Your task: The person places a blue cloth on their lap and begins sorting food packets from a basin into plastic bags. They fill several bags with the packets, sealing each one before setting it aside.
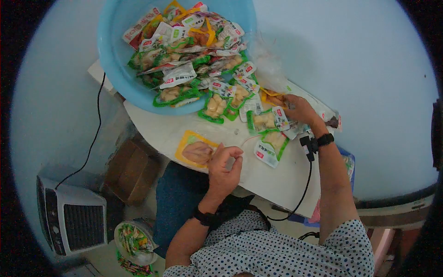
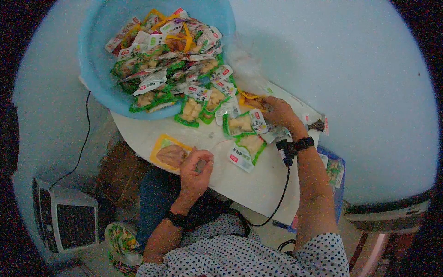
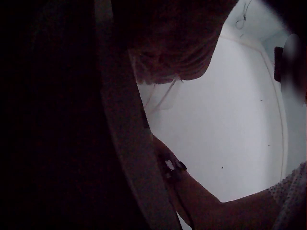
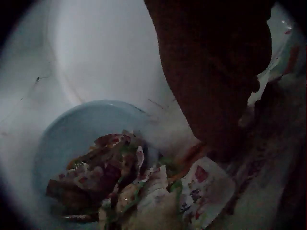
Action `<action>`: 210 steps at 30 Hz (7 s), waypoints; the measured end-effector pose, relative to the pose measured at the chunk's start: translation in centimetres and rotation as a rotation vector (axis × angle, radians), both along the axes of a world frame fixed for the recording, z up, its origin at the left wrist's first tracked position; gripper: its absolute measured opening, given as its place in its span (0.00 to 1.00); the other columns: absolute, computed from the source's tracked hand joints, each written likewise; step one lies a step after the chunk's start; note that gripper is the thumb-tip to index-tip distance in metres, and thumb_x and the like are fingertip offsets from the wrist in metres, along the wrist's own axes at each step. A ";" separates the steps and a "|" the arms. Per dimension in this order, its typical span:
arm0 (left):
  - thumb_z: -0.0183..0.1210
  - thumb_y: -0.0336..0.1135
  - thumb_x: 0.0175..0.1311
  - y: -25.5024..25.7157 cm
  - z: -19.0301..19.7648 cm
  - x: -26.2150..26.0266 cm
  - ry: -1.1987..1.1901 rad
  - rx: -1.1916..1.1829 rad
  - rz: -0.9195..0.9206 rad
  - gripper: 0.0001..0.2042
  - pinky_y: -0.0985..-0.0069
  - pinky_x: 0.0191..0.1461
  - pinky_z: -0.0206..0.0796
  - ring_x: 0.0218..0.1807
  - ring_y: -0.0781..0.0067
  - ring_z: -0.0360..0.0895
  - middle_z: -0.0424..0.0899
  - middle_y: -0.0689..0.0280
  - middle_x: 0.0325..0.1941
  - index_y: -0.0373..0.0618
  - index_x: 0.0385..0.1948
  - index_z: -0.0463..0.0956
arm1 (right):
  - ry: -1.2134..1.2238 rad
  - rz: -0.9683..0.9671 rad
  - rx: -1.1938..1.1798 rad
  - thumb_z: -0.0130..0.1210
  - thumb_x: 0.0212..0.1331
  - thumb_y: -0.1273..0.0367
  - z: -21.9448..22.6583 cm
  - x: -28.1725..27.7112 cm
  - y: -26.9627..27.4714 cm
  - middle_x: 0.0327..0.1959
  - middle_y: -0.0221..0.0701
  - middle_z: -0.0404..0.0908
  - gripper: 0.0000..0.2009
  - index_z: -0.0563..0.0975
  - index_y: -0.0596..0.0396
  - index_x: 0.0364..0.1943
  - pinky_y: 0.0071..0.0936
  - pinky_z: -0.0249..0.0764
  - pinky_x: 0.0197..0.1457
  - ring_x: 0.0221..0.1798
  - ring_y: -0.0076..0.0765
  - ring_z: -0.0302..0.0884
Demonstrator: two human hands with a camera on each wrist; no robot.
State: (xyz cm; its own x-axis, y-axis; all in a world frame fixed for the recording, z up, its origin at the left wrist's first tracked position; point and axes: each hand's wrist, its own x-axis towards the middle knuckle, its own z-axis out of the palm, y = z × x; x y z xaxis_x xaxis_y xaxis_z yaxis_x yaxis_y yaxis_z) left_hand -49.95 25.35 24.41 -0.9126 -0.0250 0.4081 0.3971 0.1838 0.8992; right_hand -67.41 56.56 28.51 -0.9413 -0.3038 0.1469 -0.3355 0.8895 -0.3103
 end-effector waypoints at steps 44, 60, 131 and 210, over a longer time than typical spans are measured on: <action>0.59 0.21 0.56 0.1 0.0 -0.1 -0.009 0.088 -0.012 0.07 0.48 0.72 0.55 0.40 0.68 0.81 0.84 0.65 0.35 0.42 0.36 0.77 | 0.175 -0.144 -0.060 0.71 0.45 0.63 1.9 19.0 -3.7 0.51 0.45 0.77 0.22 0.78 0.61 0.42 0.43 0.72 0.58 0.54 0.53 0.74; 0.58 0.19 0.54 0.1 0.2 -0.1 0.077 0.062 0.004 0.10 0.48 0.70 0.57 0.39 0.64 0.81 0.82 0.64 0.34 0.43 0.36 0.77 | -0.275 -0.231 -0.850 0.66 0.54 0.73 2.5 19.3 -4.5 0.34 0.22 0.79 0.09 0.77 0.55 0.37 0.17 0.71 0.35 0.33 0.17 0.73; 0.62 0.20 0.49 0.6 3.6 1.1 0.387 -0.211 -0.032 0.07 0.52 0.64 0.66 0.48 0.57 0.81 0.82 0.61 0.36 0.45 0.28 0.79 | -0.410 0.159 -0.883 0.51 0.64 0.69 -2.5 13.8 -16.5 0.35 0.33 0.83 0.11 0.80 0.64 0.39 0.26 0.74 0.33 0.35 0.25 0.76; 0.58 0.24 0.62 0.0 4.0 2.4 -0.090 0.112 -0.028 0.05 0.73 0.36 0.67 0.32 0.65 0.77 0.80 0.54 0.33 0.30 0.31 0.79 | 0.449 0.480 -0.041 0.65 0.49 0.66 5.2 20.5 -12.3 0.57 0.42 0.77 0.24 0.78 0.58 0.53 0.44 0.75 0.58 0.61 0.48 0.74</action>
